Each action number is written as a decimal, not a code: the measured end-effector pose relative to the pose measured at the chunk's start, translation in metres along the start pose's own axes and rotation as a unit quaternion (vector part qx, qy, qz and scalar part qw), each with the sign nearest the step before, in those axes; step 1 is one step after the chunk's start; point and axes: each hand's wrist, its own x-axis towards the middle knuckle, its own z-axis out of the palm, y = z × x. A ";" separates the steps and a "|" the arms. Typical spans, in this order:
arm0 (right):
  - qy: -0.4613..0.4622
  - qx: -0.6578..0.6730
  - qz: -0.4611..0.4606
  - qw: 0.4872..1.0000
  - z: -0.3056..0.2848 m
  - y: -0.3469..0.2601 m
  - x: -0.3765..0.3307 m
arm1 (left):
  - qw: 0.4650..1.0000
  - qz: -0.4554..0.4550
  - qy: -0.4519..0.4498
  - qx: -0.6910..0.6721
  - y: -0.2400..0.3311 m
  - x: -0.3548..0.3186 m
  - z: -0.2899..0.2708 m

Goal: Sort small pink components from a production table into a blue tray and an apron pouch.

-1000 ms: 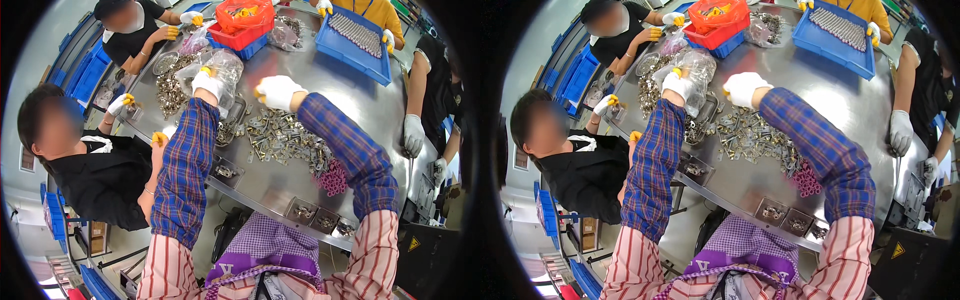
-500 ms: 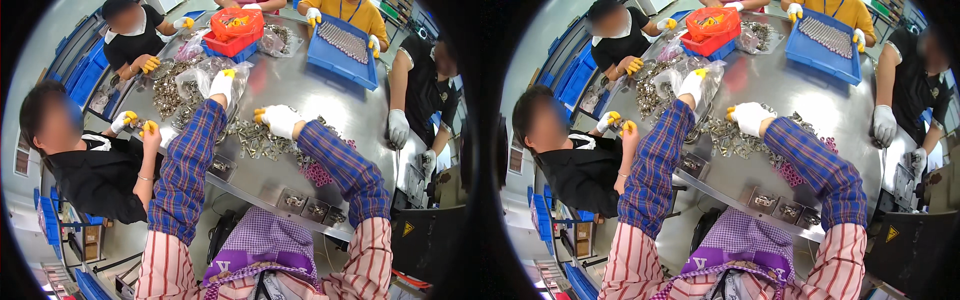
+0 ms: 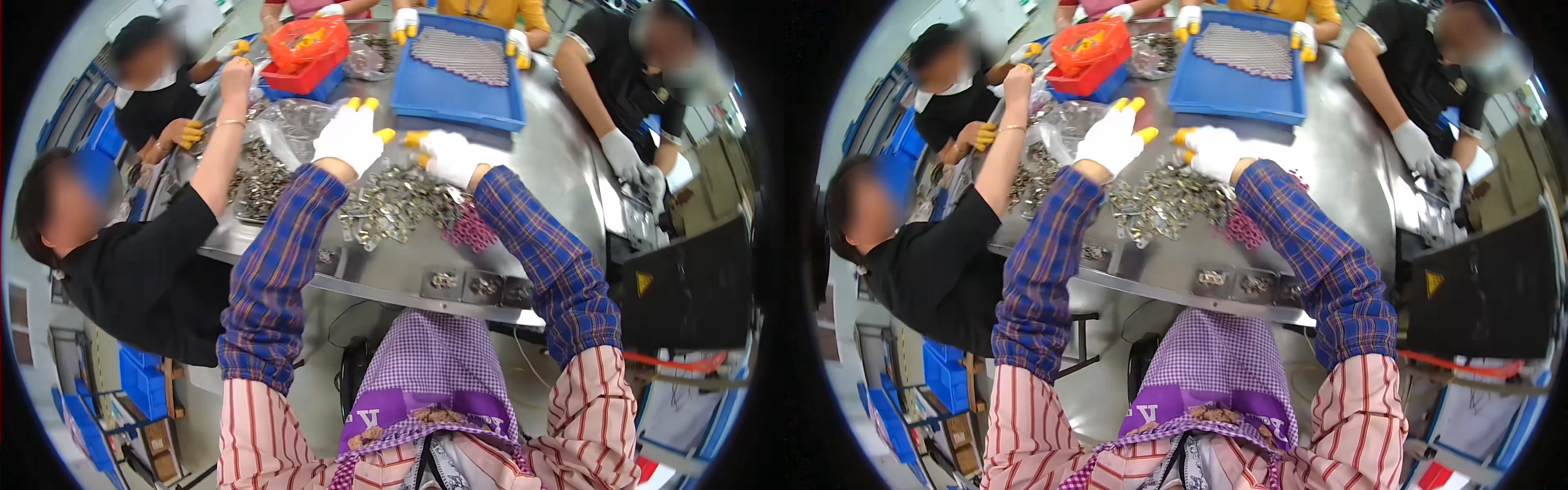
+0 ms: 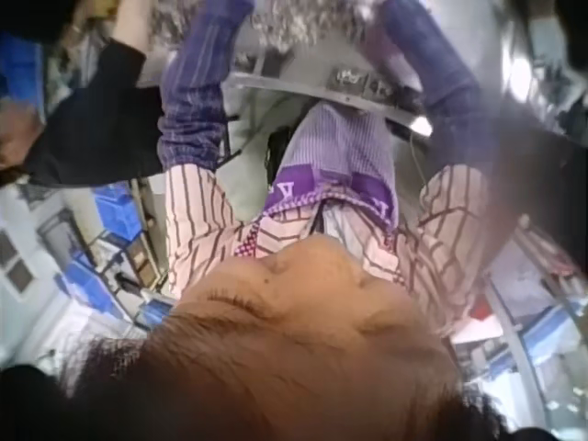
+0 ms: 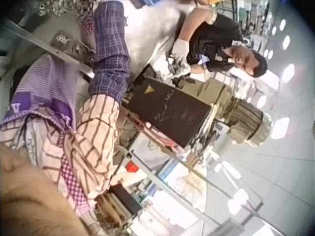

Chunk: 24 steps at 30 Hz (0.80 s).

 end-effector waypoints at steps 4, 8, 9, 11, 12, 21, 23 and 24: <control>0.055 0.084 0.148 0.984 -0.060 0.035 -0.082 | 0.928 0.232 -0.208 -0.207 0.107 -0.040 -0.128; 0.058 0.160 0.285 0.943 -0.068 0.052 -0.163 | 0.815 0.433 -0.202 -0.329 0.159 -0.108 -0.215; 0.048 0.166 0.333 0.927 -0.062 0.055 -0.181 | 0.789 0.487 -0.216 -0.305 0.174 -0.119 -0.234; 0.041 0.174 0.395 0.901 -0.052 0.050 -0.220 | 0.783 0.527 -0.216 -0.251 0.193 -0.140 -0.273; 0.053 0.133 0.384 0.912 -0.044 0.046 -0.232 | 0.782 0.541 -0.195 -0.242 0.199 -0.151 -0.287; 0.025 -0.130 0.279 0.951 -0.003 0.025 -0.246 | 0.786 0.495 -0.260 -0.264 0.281 -0.192 -0.305; 0.001 -0.153 0.251 0.956 -0.011 0.017 -0.249 | 0.799 0.475 -0.270 -0.251 0.295 -0.196 -0.307; -0.005 -0.165 0.241 0.956 -0.016 0.015 -0.251 | 0.803 0.471 -0.275 -0.241 0.301 -0.195 -0.307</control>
